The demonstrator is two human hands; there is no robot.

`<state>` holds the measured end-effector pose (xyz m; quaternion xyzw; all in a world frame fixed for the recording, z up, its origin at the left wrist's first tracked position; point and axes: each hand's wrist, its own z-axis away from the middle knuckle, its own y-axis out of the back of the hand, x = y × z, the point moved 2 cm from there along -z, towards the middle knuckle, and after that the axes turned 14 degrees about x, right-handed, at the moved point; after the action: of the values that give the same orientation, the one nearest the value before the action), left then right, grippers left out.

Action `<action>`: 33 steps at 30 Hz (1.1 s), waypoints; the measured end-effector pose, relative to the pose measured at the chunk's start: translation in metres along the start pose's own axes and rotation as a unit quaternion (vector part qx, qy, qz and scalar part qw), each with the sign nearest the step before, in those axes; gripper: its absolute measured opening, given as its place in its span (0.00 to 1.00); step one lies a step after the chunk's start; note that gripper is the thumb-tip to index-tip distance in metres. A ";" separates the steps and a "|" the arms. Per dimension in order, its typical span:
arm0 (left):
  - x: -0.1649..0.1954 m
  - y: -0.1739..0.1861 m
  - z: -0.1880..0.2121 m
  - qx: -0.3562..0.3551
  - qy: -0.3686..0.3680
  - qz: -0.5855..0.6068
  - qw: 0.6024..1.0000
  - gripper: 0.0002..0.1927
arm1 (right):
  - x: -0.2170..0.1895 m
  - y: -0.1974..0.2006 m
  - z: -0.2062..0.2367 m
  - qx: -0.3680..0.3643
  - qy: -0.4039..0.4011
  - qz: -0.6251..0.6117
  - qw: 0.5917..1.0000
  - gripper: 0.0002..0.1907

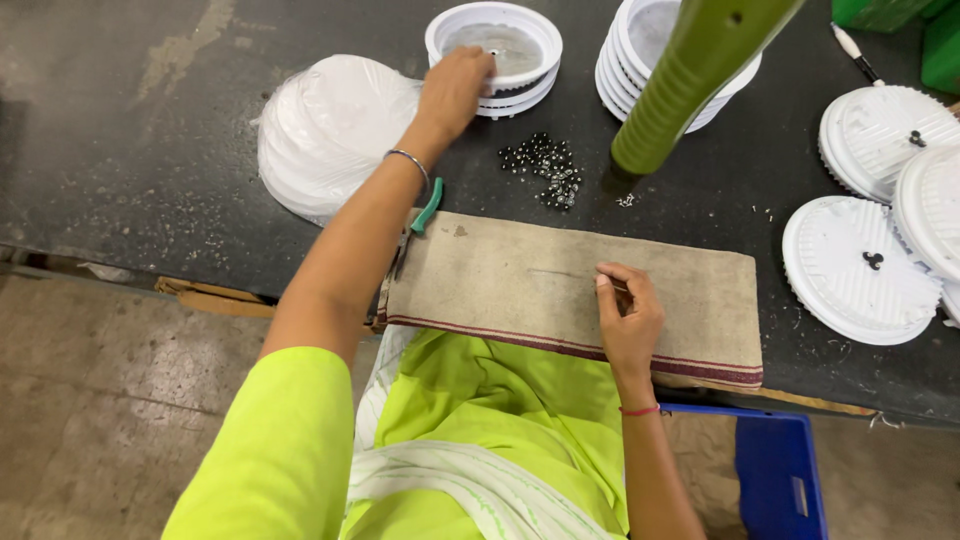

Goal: The person assembles white round light fixture housings at a workbench. They pick small screws from the bench, position a plastic base and cover, and use a green electric screwdriver to drive screws and fasten the parts together, stacking finished units aside.

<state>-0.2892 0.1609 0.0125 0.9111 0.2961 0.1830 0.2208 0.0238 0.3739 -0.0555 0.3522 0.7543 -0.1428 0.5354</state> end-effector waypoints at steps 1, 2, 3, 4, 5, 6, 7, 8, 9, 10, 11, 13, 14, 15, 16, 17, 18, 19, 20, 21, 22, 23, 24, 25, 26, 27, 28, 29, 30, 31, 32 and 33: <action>-0.001 0.003 -0.003 0.015 -0.004 -0.004 1.000 0.08 | 0.001 0.000 0.000 0.003 -0.002 0.002 1.000 0.06; -0.001 0.008 -0.006 0.025 -0.010 0.006 1.000 0.09 | 0.002 0.000 -0.001 0.004 -0.005 0.004 1.000 0.06; -0.003 0.015 -0.011 0.035 -0.014 0.014 0.999 0.10 | 0.003 0.000 -0.001 0.003 -0.008 0.006 1.000 0.06; -0.004 0.023 -0.016 0.046 -0.019 0.022 0.999 0.11 | 0.004 0.000 -0.001 0.000 -0.005 0.008 1.000 0.06; -0.004 0.032 -0.021 0.066 -0.004 0.039 0.997 0.11 | 0.005 0.000 -0.002 -0.002 -0.002 0.010 1.000 0.06; -0.003 0.042 -0.022 0.085 0.011 0.058 0.995 0.11 | 0.006 0.000 -0.002 -0.003 0.001 0.012 1.000 0.06; 0.000 0.051 -0.021 0.103 0.025 0.076 0.991 0.10 | 0.007 0.000 -0.002 -0.005 -0.004 0.003 1.000 0.06; 0.002 0.061 -0.020 0.126 0.044 0.096 0.986 0.10 | 0.008 0.000 -0.001 -0.007 -0.009 -0.005 1.000 0.06; 0.004 0.071 -0.017 0.149 0.062 0.116 0.980 0.10 | 0.009 0.000 -0.001 -0.009 -0.015 -0.014 1.000 0.06; 0.005 0.082 -0.013 0.172 0.080 0.135 0.973 0.10 | 0.010 0.000 -0.001 -0.007 -0.013 -0.005 1.000 0.06; 0.005 0.092 -0.006 0.164 0.129 0.164 0.964 0.08 | 0.011 0.000 -0.001 -0.006 -0.011 0.004 1.000 0.06; 0.003 0.114 0.012 0.151 0.227 0.218 0.937 0.05 | 0.013 0.000 -0.001 -0.009 -0.009 0.024 1.000 0.06; 0.004 0.122 0.024 0.145 0.305 0.280 0.899 0.06 | 0.014 0.001 -0.001 -0.012 -0.008 0.035 0.999 0.06; 0.005 0.128 0.037 0.138 0.377 0.340 0.851 0.07 | 0.015 0.000 -0.002 -0.015 -0.006 0.046 0.999 0.06; 0.008 0.133 0.051 0.129 0.444 0.397 0.793 0.09 | 0.017 0.000 -0.003 -0.019 -0.017 0.034 0.999 0.06; 0.012 0.138 0.066 0.124 0.491 0.410 0.759 0.10 | 0.018 0.000 -0.003 -0.022 -0.028 0.023 0.999 0.06; 0.016 0.140 0.080 0.119 0.535 0.424 0.721 0.11 | 0.020 0.000 -0.003 -0.024 -0.040 0.012 0.999 0.07; 0.021 0.142 0.094 0.114 0.555 0.439 0.697 0.11 | 0.021 0.000 -0.003 -0.029 -0.044 0.007 0.999 0.07; 0.026 0.143 0.107 0.110 0.576 0.454 0.671 0.11 | 0.022 0.000 -0.004 -0.033 -0.049 0.002 0.998 0.07; 0.030 0.142 0.120 0.104 0.595 0.469 0.644 0.11 | 0.023 0.000 -0.004 -0.037 -0.054 -0.001 0.998 0.07; 0.034 0.141 0.132 0.099 0.603 0.480 0.629 0.10 | 0.023 0.001 -0.003 -0.037 -0.053 0.004 0.998 0.06; 0.038 0.139 0.144 0.094 0.610 0.491 0.614 0.10 | 0.024 0.001 -0.003 -0.037 -0.052 0.010 0.998 0.06; 0.042 0.137 0.155 0.088 0.617 0.503 0.599 0.10 | 0.024 0.001 -0.003 -0.037 -0.051 0.016 0.998 0.06; 0.047 0.135 0.167 0.089 0.622 0.516 0.582 0.09 | 0.025 0.001 -0.003 -0.040 -0.050 0.017 0.998 0.06; 0.051 0.133 0.176 0.088 0.625 0.531 0.566 0.09 | 0.025 0.001 -0.003 -0.041 -0.047 0.018 0.998 0.06; 0.055 0.130 0.185 0.087 0.628 0.544 0.549 0.08 | 0.025 0.001 -0.003 -0.042 -0.045 0.018 0.998 0.06; 0.060 0.128 0.195 0.086 0.644 0.539 0.537 0.09 | 0.024 0.000 -0.003 -0.043 -0.047 0.014 0.998 0.06; 0.065 0.125 0.203 0.084 0.659 0.532 0.525 0.09 | 0.023 0.000 -0.003 -0.045 -0.048 0.010 0.998 0.06; 0.069 0.122 0.210 0.083 0.673 0.526 0.513 0.10 | 0.023 -0.001 -0.003 -0.046 -0.049 0.006 0.998 0.06; 0.074 0.120 0.215 0.080 0.677 0.526 0.508 0.10 | 0.022 -0.002 -0.004 -0.047 -0.061 -0.001 0.997 0.06; 0.078 0.118 0.220 0.078 0.681 0.527 0.503 0.11 | 0.020 -0.002 -0.004 -0.049 -0.073 -0.007 0.996 0.07; 0.082 0.116 0.223 0.076 0.684 0.528 0.498 0.11 | 0.019 -0.003 -0.006 -0.050 -0.084 -0.014 0.995 0.07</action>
<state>-0.0707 0.0620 -0.0977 0.5016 -0.1692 0.8080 -0.2586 0.0142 0.3822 -0.0710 0.3010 0.7178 -0.1418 0.6116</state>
